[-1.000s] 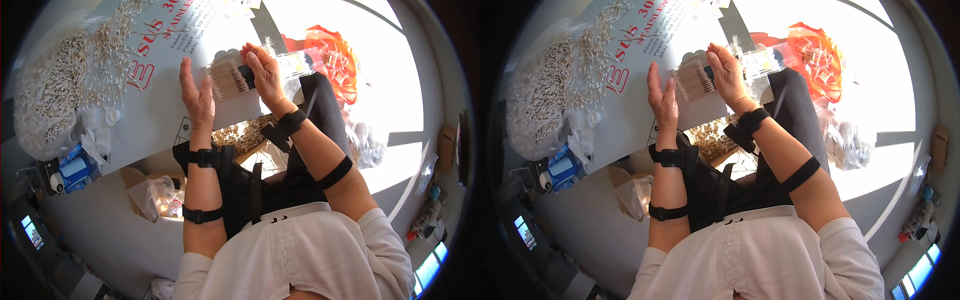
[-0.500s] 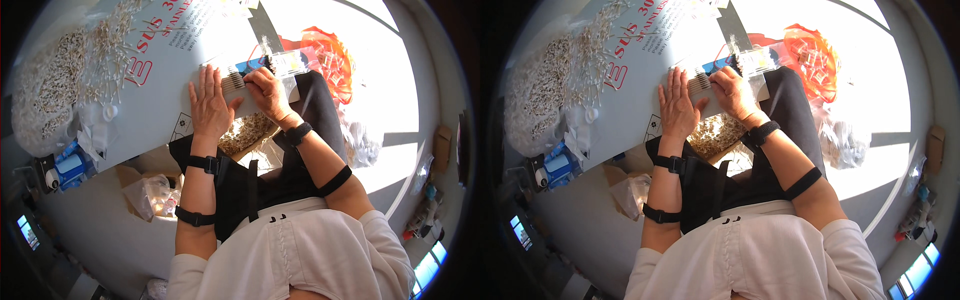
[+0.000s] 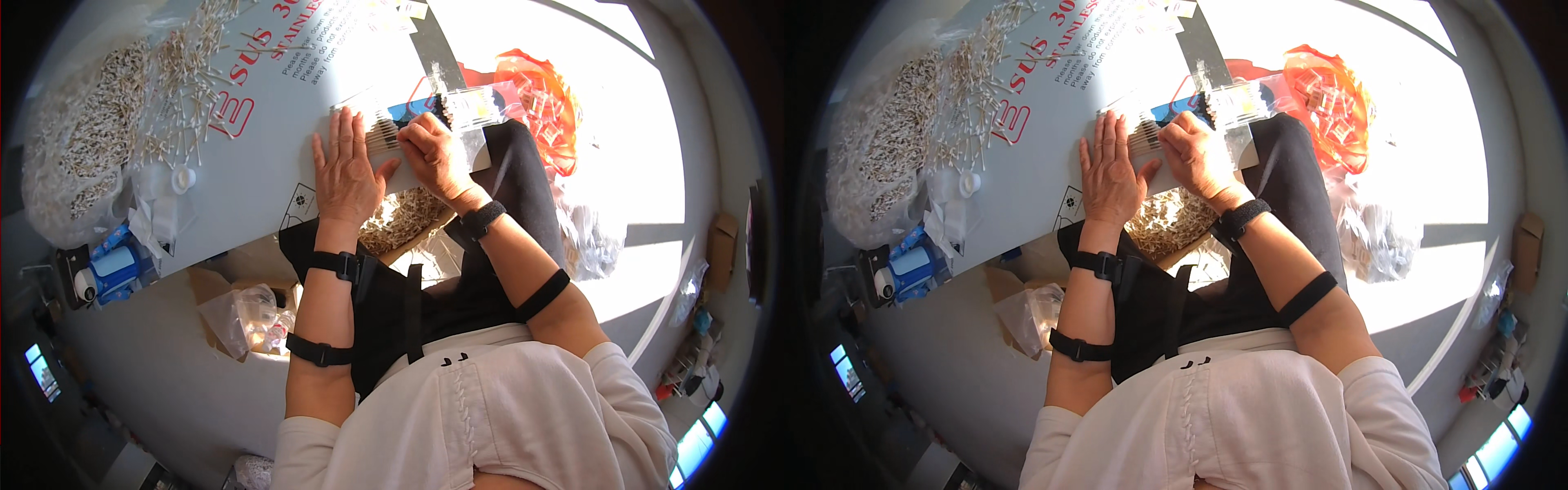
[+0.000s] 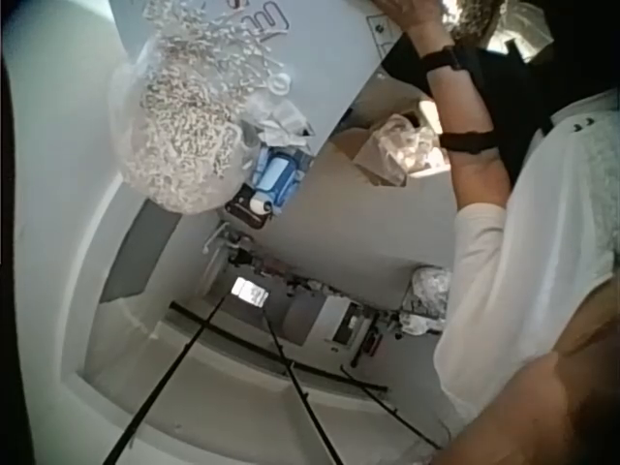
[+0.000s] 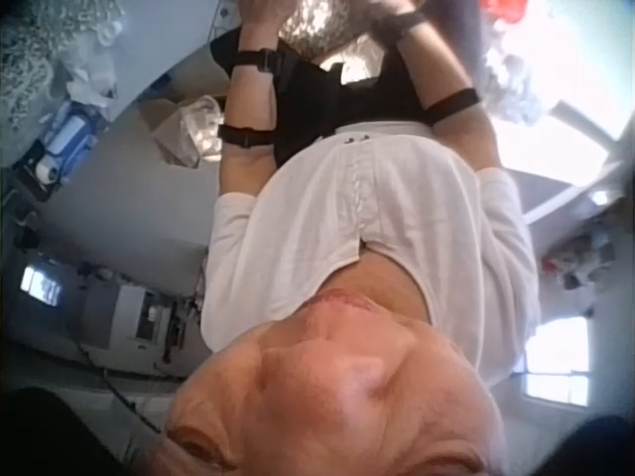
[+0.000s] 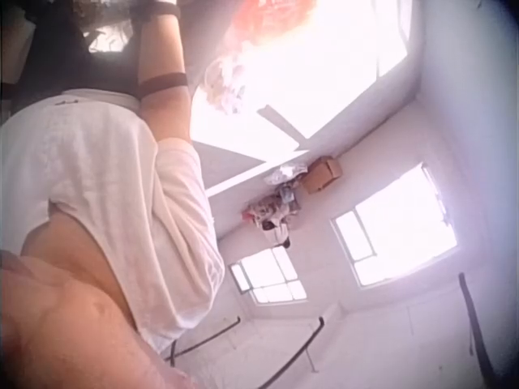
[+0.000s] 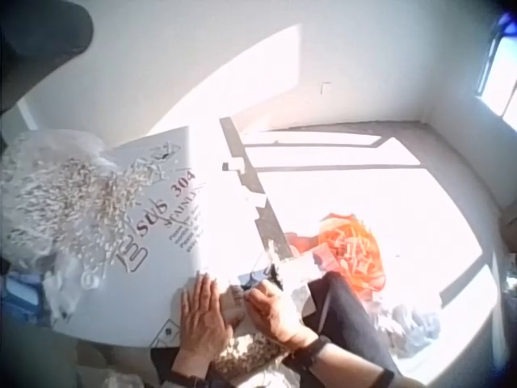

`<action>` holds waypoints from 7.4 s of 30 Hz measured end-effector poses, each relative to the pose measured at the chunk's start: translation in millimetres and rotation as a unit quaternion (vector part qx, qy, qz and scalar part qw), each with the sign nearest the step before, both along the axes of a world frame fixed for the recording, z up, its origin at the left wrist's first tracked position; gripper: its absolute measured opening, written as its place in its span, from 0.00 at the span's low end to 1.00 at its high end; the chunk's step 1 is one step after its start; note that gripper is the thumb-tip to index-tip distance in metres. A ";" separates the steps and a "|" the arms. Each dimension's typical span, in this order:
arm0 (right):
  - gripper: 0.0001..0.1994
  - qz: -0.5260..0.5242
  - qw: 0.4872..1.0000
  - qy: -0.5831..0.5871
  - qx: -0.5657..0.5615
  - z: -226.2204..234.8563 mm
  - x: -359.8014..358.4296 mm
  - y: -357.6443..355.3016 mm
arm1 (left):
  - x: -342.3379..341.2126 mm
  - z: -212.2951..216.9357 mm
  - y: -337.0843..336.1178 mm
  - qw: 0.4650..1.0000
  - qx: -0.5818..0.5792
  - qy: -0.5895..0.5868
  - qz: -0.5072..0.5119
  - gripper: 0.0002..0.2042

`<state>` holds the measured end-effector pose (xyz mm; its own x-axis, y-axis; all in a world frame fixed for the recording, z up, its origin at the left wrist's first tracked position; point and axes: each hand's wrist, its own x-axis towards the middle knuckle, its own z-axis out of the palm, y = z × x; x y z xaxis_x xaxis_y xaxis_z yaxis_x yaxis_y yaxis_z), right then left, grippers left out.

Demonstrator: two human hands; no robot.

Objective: Organizing small medical pins into slotted cards and sealing them in plastic bags.

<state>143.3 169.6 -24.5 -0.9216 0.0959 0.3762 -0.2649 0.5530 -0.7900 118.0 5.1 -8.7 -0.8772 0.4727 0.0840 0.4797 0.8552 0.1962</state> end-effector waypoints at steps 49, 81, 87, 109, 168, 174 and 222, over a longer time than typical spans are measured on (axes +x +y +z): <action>0.06 -0.016 1.000 -0.003 0.024 -1.3 -2.9 0.0 | -0.3 -1.1 0.4 1.000 0.016 0.010 0.007 0.42; 0.08 -0.020 0.998 -0.064 0.017 5.7 -12.1 -2.8 | 0.3 -0.5 -0.2 1.000 0.016 0.020 0.009 0.40; 0.09 -0.034 0.995 -0.089 0.030 7.1 -21.6 -1.5 | -0.2 -3.7 -0.9 1.000 0.013 0.021 0.006 0.41; 0.09 -0.017 0.994 -0.110 0.009 8.4 -38.0 0.4 | -1.0 -6.6 -1.8 1.000 0.013 0.004 0.012 0.42; 0.34 0.218 0.955 -0.054 0.195 24.4 -44.2 31.8 | -0.7 -6.0 -3.5 0.999 0.040 0.000 0.006 0.39; 0.30 0.175 0.935 -0.024 0.307 24.0 -23.9 22.3 | -1.4 -4.0 -3.4 0.999 0.036 -0.002 -0.003 0.36; 0.36 -0.018 0.961 -0.096 0.258 -2.2 10.1 102.8 | 5.6 -2.9 100.0 1.000 0.009 -0.027 -0.006 0.39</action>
